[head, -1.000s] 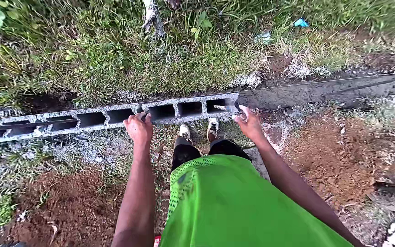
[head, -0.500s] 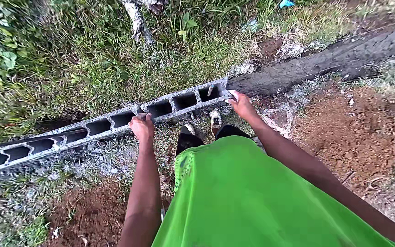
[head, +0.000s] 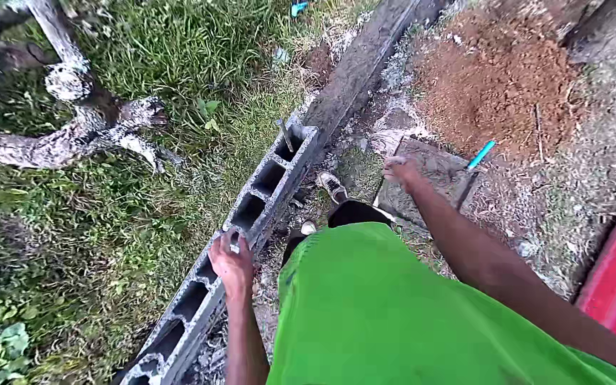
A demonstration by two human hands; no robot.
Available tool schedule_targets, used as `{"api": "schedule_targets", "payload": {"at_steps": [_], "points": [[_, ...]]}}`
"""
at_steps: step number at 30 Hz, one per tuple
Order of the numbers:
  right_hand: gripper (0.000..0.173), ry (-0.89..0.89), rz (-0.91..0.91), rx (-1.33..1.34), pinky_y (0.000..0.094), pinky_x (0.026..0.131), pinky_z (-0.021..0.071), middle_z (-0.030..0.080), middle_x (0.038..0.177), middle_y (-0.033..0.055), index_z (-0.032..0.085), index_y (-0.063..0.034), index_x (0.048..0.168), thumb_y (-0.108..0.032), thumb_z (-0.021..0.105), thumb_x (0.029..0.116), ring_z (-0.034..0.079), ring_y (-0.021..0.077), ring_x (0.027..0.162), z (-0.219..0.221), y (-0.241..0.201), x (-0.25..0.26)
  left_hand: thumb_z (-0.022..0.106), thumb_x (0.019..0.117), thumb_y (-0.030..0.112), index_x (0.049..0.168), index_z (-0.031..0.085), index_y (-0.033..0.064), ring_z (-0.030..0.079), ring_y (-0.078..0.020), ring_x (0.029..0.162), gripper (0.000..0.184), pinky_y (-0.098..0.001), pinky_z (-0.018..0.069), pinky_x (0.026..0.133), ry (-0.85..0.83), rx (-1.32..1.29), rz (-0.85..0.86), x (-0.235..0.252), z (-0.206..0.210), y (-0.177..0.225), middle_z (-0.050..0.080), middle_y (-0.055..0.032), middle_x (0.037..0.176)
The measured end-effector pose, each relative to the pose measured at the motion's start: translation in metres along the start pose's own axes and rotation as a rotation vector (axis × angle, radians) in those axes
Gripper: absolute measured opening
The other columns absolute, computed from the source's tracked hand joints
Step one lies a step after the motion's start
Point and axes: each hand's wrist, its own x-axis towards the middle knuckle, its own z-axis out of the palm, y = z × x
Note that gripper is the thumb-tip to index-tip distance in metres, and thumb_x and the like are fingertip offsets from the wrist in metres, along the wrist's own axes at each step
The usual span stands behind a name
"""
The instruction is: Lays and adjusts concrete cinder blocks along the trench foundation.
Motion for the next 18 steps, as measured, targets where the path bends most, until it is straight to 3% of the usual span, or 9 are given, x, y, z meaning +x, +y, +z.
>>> {"api": "schedule_targets", "payload": {"at_steps": [4, 7, 13, 18], "points": [[0.036, -0.043, 0.085, -0.032, 0.0454, 0.094, 0.0587, 0.064, 0.131, 0.0238, 0.055, 0.0002, 0.14, -0.018, 0.052, 0.1095, 0.07, 0.0316, 0.108, 0.022, 0.035, -0.072, 0.065, 0.0989, 0.025, 0.132, 0.067, 0.0035, 0.055, -0.0463, 0.129, 0.04, -0.0586, 0.0414, 0.111, -0.13, 0.059, 0.17, 0.008, -0.004, -0.038, 0.062, -0.0264, 0.136], [0.036, -0.106, 0.036, -0.162, 0.0479, 0.096, 0.0569, 0.064, 0.132, 0.0228, 0.058, -0.0014, 0.139, -0.021, 0.052, 0.1094, 0.069, 0.0325, 0.111, 0.036, 0.031, -0.101, 0.066, 0.099, 0.026, 0.131, 0.068, 0.0034, 0.056, -0.0452, 0.129, 0.039, -0.0569, 0.0417, 0.112, -0.202, 0.071, 0.217, 0.009, 0.0, -0.052, 0.064, -0.0236, 0.134], [0.038, -0.264, -0.203, -0.346, 0.0522, 0.102, 0.0545, 0.059, 0.144, 0.0187, 0.055, -0.0074, 0.146, -0.021, 0.045, 0.1114, 0.066, 0.0328, 0.12, 0.095, -0.05, -0.109, 0.064, 0.0998, 0.023, 0.135, 0.066, 0.0037, 0.058, -0.0422, 0.127, 0.04, -0.053, 0.0415, 0.114, -0.191, 0.067, 0.236, -0.001, 0.013, -0.064, 0.068, -0.0203, 0.129], [0.04, -0.274, -0.294, -0.435, 0.053, 0.104, 0.053, 0.056, 0.149, 0.0147, 0.052, -0.0109, 0.149, -0.02, 0.041, 0.1118, 0.063, 0.0317, 0.127, 0.147, -0.112, -0.101, 0.064, 0.0992, 0.02, 0.133, 0.068, 0.0041, 0.06, -0.0409, 0.126, 0.038, -0.0521, 0.0406, 0.114, -0.137, 0.033, 0.261, -0.004, 0.018, -0.069, 0.07, -0.0182, 0.127]]}}
